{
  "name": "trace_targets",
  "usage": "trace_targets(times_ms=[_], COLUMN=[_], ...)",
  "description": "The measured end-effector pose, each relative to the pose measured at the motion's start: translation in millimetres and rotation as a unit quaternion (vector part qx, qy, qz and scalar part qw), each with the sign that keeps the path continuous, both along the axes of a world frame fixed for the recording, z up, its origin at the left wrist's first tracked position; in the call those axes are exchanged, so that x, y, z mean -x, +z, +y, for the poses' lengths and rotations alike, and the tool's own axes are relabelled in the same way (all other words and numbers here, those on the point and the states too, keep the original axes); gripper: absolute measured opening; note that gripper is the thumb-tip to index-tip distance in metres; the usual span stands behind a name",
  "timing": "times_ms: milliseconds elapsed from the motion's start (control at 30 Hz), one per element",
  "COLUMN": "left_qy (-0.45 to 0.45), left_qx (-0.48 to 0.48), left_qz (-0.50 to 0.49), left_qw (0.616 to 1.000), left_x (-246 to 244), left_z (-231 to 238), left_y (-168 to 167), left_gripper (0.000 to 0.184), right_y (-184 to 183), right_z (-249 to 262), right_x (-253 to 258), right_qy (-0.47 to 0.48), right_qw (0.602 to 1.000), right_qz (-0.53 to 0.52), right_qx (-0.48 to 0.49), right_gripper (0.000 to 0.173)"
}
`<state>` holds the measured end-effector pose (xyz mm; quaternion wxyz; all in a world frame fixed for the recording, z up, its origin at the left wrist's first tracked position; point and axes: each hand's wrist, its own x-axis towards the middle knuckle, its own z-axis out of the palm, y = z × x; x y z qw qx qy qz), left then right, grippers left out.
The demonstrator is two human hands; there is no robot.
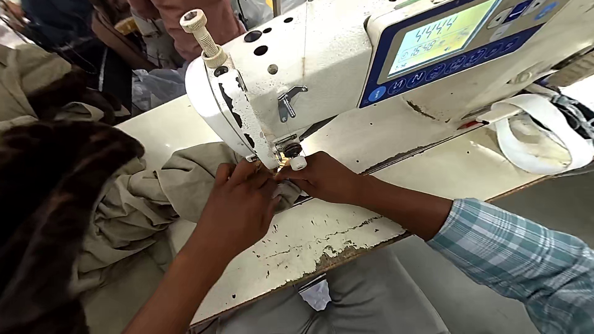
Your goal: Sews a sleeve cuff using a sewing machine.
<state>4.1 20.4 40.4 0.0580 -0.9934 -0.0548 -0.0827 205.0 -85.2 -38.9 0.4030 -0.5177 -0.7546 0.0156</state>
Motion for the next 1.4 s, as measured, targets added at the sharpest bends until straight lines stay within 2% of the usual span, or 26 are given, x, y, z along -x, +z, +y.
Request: trace_targets(times_ms=[200, 267, 367, 500, 633, 700, 767, 867, 933, 1033, 1167, 1400], left_qy=[0.024, 0.049, 0.087, 0.064, 0.035, 0.035, 0.044, 0.068, 0.073, 0.075, 0.080, 0.071], left_qx=[0.039, 0.063, 0.063, -0.014, 0.014, 0.034, 0.035, -0.005, -0.028, -0.055, -0.061, 0.007], left_qz=[0.018, 0.025, 0.013, -0.002, 0.022, 0.007, 0.001, -0.007, -0.006, -0.024, -0.029, -0.025], left_qw=[0.999, 0.997, 0.994, 0.998, 0.999, 0.999, 0.998, 0.998, 0.997, 0.995, 0.995, 0.997], left_x=[9.3, 16.0, 24.8, 6.4, -8.8, -9.7, -2.8, 21.9, 32.1, 23.4, 13.4, 10.9], left_z=[39.4, 61.6, 84.4, 41.5, 9.6, 8.5, -1.3, -27.7, -39.6, -40.6, -36.2, -30.9], left_y=[1.1, 7.3, 10.5, 13.2, -4.9, -15.4, -11.6, -1.7, -4.7, -9.8, -10.5, -10.2], left_gripper=[0.054, 0.052, 0.042, 0.025, 0.029, 0.027, 0.024, 0.023, 0.021, 0.019, 0.016, 0.019], right_y=[0.2, 3.0, 6.2, -1.7, -7.0, -7.8, -5.7, -0.7, 1.1, 0.7, 3.2, -1.2], right_z=[3.7, 3.3, 4.0, 5.6, 5.9, 6.3, 6.4, 9.3, 6.7, 5.8, 0.3, -1.3], right_x=[0.4, -1.0, 1.7, -1.0, 0.9, 2.6, 1.6, -6.1, -3.4, -1.9, -1.2, -2.0], right_qy=[-0.051, -0.083, -0.107, -0.068, -0.048, -0.059, -0.088, -0.132, -0.142, -0.091, 0.029, 0.044], right_qw=[0.999, 0.996, 0.992, 0.997, 0.998, 0.998, 0.996, 0.990, 0.989, 0.996, 0.999, 0.998], right_qz=[0.002, 0.003, 0.007, 0.018, 0.017, 0.012, 0.021, 0.054, 0.040, 0.023, 0.014, -0.036], right_qx=[0.010, 0.029, 0.072, 0.045, 0.025, 0.013, 0.016, 0.019, 0.026, 0.000, -0.028, -0.023], right_gripper=[0.019, 0.012, 0.013, 0.014, 0.018, 0.018, 0.017, 0.015, 0.014, 0.012, 0.026, 0.022])
